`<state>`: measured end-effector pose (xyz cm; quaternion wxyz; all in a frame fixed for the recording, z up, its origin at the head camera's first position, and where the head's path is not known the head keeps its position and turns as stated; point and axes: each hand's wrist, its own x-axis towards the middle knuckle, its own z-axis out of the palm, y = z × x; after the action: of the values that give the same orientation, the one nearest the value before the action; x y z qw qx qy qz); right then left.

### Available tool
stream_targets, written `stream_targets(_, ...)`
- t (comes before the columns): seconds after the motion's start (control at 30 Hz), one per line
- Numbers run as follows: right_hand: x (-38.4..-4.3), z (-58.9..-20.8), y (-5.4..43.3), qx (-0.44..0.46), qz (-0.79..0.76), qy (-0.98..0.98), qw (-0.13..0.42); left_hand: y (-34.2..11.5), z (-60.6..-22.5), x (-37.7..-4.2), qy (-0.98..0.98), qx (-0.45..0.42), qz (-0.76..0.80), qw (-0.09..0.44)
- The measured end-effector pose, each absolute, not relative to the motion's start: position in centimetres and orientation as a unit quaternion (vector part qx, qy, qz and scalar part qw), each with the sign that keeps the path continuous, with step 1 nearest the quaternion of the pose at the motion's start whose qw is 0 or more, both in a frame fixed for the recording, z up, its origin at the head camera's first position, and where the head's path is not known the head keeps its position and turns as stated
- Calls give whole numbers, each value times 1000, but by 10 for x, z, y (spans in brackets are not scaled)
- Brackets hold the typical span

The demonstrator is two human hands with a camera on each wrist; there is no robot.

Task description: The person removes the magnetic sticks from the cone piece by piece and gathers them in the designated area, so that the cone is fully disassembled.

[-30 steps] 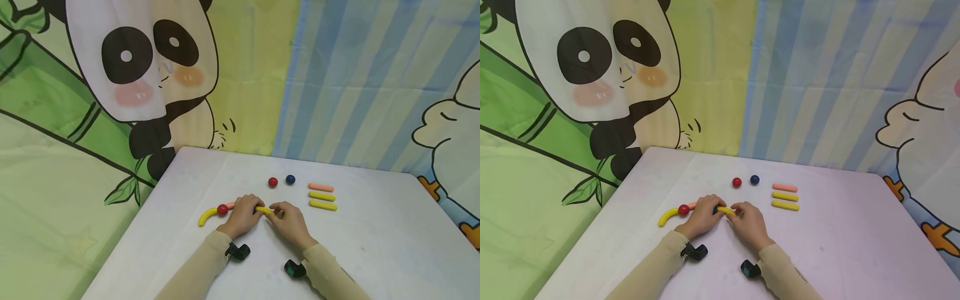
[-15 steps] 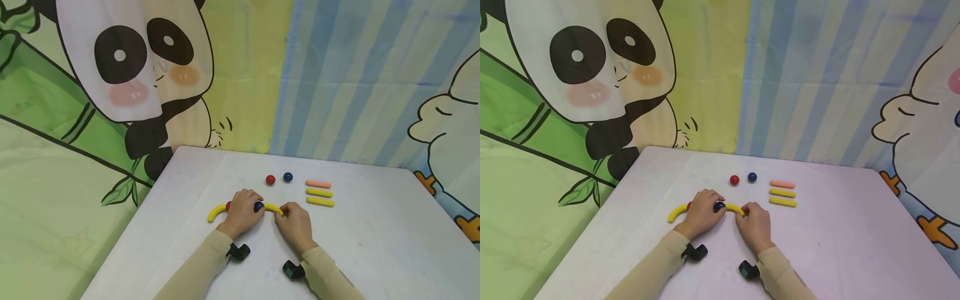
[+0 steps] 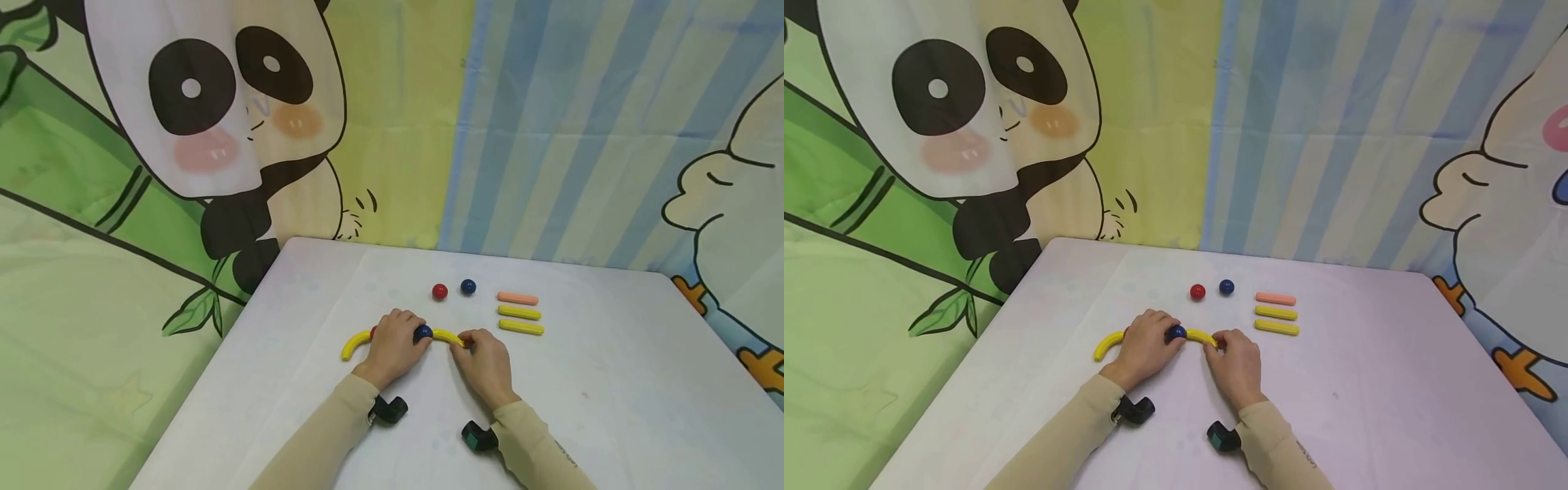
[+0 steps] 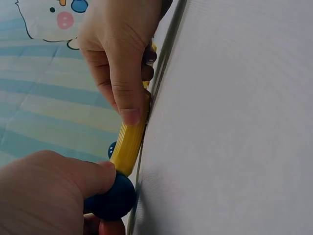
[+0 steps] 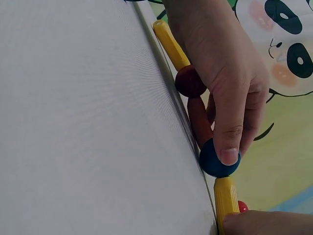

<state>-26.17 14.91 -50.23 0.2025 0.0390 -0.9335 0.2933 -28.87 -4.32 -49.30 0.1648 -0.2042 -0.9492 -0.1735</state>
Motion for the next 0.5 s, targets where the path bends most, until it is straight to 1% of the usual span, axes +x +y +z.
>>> stream_targets(0.27, -262, -501, 162, 21, 293, -936, 195, -46, -493, -291, -951, -191, -176, 169)
stream_targets(0.5, -262, -498, 197, -9, 302, -932, 202, -46, -494, -291, -950, -190, -185, 162)
